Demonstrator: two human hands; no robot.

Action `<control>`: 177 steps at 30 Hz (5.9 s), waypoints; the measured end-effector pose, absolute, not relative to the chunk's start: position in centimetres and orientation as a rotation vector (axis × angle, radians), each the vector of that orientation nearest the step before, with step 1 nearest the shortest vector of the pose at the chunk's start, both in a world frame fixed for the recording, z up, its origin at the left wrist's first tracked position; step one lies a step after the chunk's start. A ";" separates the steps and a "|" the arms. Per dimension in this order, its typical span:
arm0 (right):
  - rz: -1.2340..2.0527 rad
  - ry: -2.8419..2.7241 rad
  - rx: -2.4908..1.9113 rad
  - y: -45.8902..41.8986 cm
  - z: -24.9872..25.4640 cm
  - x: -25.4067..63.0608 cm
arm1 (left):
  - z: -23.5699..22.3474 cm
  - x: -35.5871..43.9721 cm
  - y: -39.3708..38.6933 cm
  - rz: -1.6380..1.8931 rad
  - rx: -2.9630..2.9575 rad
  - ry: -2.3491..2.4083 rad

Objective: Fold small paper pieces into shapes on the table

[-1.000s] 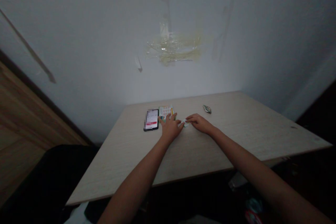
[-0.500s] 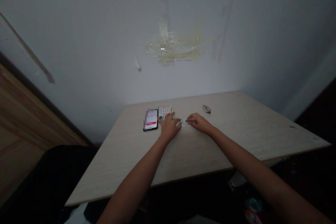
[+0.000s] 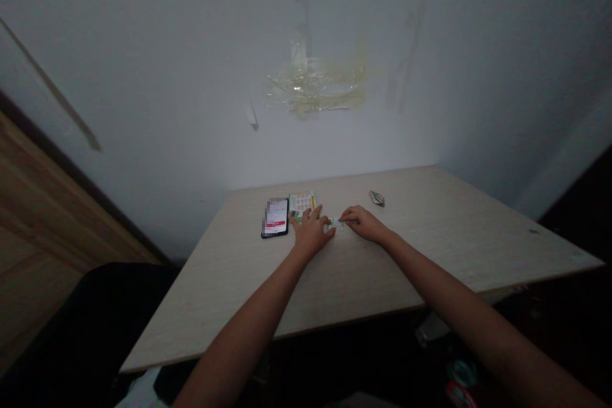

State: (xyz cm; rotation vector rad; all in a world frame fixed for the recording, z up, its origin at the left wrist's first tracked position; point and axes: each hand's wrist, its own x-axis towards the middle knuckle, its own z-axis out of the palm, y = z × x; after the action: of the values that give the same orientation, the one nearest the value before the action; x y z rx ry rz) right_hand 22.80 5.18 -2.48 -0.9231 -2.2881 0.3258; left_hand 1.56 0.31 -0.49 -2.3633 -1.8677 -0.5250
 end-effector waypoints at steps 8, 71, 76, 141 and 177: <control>0.329 -2.287 -0.934 5.0 -2.2 22.7 | -0.2 2.6 0.5 -0.490 -2.342 -1.892; 0.279 -2.249 -0.932 5.9 -3.1 23.5 | -0.5 2.0 1.2 -0.513 -2.368 -1.951; 0.307 -2.245 -0.933 6.0 -3.1 23.5 | -0.3 2.3 1.1 -0.466 -2.355 -1.984; 0.307 -2.284 -0.877 4.8 -2.2 22.9 | -0.5 1.0 1.0 -0.595 -2.414 -1.862; 0.150 -2.249 -1.072 5.6 -2.9 21.9 | 0.0 1.5 1.0 -0.728 -2.436 -1.839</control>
State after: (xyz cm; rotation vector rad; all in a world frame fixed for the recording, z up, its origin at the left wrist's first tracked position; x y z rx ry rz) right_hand 21.86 5.59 -2.91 -1.0719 -2.2493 0.1504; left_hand 1.55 1.04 0.03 -2.4357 -1.8394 -0.7282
